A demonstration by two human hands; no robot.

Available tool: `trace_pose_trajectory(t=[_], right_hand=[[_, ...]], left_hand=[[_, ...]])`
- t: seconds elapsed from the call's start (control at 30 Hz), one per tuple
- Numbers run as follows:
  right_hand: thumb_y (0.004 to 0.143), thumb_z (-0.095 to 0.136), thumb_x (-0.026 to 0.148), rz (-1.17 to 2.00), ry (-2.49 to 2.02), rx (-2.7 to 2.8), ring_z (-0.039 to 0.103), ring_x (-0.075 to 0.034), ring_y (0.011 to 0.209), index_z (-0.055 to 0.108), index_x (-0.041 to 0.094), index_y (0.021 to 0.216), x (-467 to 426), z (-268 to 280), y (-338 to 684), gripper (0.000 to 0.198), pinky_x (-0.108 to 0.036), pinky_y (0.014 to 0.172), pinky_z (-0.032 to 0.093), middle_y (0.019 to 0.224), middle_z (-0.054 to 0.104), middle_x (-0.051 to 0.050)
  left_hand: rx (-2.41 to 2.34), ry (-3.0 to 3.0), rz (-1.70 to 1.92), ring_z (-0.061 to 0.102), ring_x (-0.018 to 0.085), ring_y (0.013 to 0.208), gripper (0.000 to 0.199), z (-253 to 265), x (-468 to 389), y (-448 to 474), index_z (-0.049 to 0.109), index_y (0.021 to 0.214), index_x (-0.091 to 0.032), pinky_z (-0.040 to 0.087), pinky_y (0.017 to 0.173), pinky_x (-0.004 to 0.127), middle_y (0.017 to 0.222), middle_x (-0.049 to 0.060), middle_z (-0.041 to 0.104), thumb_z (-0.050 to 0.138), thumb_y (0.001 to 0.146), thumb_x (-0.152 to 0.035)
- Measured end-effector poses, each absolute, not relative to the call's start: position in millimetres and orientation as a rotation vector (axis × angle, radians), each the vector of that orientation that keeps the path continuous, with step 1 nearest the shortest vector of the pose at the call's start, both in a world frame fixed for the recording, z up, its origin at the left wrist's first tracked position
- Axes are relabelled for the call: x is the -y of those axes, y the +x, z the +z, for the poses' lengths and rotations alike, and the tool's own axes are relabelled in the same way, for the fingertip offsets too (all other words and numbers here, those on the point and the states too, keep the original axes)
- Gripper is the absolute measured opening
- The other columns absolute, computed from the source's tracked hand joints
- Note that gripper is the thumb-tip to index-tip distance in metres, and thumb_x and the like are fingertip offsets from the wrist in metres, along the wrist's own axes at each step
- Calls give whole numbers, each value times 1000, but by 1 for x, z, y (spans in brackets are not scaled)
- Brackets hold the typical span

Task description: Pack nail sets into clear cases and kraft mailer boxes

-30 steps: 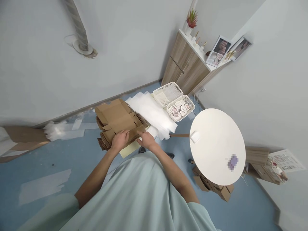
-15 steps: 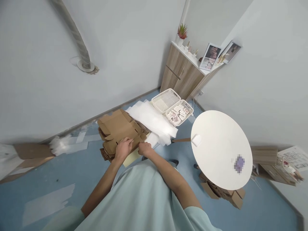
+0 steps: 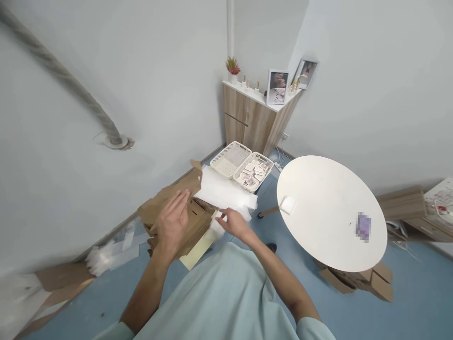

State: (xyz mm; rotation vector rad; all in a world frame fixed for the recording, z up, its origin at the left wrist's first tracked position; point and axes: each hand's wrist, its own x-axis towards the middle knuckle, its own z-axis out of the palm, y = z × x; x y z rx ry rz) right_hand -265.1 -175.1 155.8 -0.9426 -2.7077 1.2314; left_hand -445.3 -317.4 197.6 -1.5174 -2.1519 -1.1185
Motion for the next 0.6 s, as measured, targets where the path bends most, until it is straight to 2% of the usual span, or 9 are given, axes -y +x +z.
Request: trace_pose_trajectory(t=[0.07,0.13,0.3,0.43,0.6], right_hand=[[104,58,45,1180,-1001,2422,68,-17,79,76,21,123,145,188,-232,36,-30,82,52,112,79,-7],[103,58,54,1093,-1048,2175,65,-18,76,80,21,112,118,221,-197,41,-31,79,51,104,79,-6],[92,67,67,942,-1264,1792,58,-17,70,81,21,96,71,266,-107,48,-31,71,47,96,79,-5],[87,70,64,859,-1526,1641,53,-16,63,79,20,86,40,252,-31,45,-31,67,43,86,77,-5],[86,66,58,906,-1760,1486,54,-19,62,76,20,79,9,202,74,40,-31,63,39,72,72,-5]], left_hand=[[2051,-1695,-1124,55,25,147,60,204,291,-425,48,162,-26,53,118,48,149,7,66,36,106,-9],[1945,-1857,-1118,53,23,149,67,207,263,-400,39,167,-27,52,120,48,153,7,63,30,104,-4],[1623,-2249,-1069,48,22,152,75,201,194,-326,25,171,-24,50,123,49,158,10,58,21,101,3],[1460,-2432,-1062,47,22,151,71,185,142,-261,23,171,-23,52,122,48,157,10,57,26,104,1],[1346,-2598,-976,46,22,152,69,146,80,-178,22,171,-22,52,122,45,156,11,58,32,107,-2]])
